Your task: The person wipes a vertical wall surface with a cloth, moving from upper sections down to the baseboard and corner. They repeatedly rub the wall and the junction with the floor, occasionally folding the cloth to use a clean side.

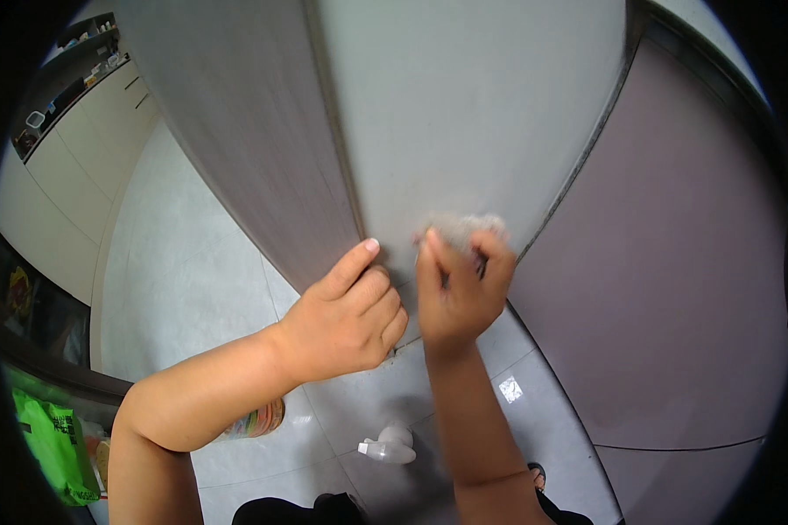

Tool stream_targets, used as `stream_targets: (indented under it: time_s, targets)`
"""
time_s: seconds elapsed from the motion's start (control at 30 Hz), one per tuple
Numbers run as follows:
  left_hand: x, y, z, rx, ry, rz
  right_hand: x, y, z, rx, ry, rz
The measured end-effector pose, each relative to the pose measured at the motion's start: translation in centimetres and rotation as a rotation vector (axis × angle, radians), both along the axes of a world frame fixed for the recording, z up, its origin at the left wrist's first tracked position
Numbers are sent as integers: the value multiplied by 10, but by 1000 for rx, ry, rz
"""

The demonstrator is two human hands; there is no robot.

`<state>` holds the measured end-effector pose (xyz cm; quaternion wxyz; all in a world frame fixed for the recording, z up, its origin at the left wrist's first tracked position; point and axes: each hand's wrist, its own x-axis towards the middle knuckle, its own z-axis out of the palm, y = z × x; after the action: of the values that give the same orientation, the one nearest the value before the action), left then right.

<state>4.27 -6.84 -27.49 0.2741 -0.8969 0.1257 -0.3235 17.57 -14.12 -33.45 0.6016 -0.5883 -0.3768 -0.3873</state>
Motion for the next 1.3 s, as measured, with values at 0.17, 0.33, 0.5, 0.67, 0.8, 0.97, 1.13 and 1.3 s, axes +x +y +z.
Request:
stream_targets:
  time_s: [0.17, 0.33, 0.5, 0.67, 0.8, 0.97, 1.13, 1.3]
  targets:
    - [3, -4, 9, -14, 5, 9, 10, 1, 15, 32, -54, -66]
    - [2, -5, 2, -12, -7, 13, -8, 0, -16, -20, -23, 12]
    - [-3, -9, -12, -13, 73, 61, 25, 12, 31, 122, 9, -94]
    - [-10, -7, -3, 10, 89, 65, 28, 8, 38, 67, -37, -153]
    - [-7, -7, -2, 0, 76, 51, 4, 3, -29, 39, 35, -48]
    - [-2, -10, -5, -18, 36, 69, 20, 4, 13, 54, 101, -36]
    - [-4, -10, 3, -10, 76, 96, 20, 9, 15, 20, 50, -86]
    - [-3, -12, 4, -31, 38, 89, 4, 7, 7, 41, 78, -29]
